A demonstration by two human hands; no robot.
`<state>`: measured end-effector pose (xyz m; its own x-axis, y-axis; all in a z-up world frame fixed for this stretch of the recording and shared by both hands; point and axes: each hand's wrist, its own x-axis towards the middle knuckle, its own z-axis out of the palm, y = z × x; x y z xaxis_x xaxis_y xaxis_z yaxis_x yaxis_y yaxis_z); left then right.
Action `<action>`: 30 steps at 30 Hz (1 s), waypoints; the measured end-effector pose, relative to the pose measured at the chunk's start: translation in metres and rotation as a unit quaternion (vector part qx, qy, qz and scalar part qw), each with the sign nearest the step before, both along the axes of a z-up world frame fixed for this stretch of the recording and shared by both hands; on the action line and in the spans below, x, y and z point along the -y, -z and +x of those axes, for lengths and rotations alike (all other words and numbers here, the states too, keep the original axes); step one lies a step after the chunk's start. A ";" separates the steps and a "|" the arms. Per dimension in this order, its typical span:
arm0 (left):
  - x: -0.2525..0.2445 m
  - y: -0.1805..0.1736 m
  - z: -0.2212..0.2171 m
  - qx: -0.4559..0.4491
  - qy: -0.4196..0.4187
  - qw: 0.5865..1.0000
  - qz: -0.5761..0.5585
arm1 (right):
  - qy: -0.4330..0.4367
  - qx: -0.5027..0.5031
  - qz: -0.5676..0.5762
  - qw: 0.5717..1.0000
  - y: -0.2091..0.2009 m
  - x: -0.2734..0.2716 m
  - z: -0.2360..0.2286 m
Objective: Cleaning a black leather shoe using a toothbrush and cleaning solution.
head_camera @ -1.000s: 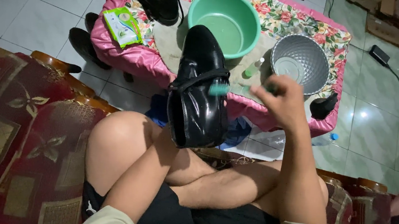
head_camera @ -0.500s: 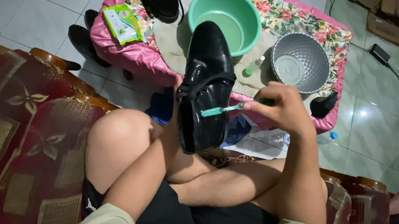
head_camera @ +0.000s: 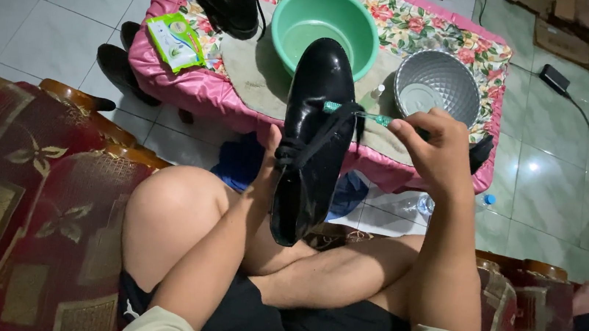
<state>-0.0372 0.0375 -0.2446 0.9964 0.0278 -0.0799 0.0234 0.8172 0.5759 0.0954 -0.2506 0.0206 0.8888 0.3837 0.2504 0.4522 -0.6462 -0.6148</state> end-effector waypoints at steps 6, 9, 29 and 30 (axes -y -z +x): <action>0.068 -0.115 0.011 0.023 -0.007 0.999 0.028 | 0.061 0.088 0.001 0.994 0.021 0.001 0.013; 0.069 -0.130 0.010 0.038 -0.010 0.998 0.043 | 0.059 0.107 -0.018 0.992 0.024 -0.003 0.014; 0.057 -0.170 0.028 0.027 0.034 0.966 0.255 | 0.078 0.155 0.193 0.966 0.011 0.002 0.016; 0.056 -0.147 0.033 0.038 0.026 0.966 0.254 | 0.059 0.150 0.214 0.963 0.005 -0.002 0.013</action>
<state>-0.0038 -0.0180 -0.0973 1.0000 -0.0051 0.0039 -0.0013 0.4281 0.9037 0.1080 -0.2485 0.0155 0.7832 0.0894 0.6153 0.5900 -0.4192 -0.6901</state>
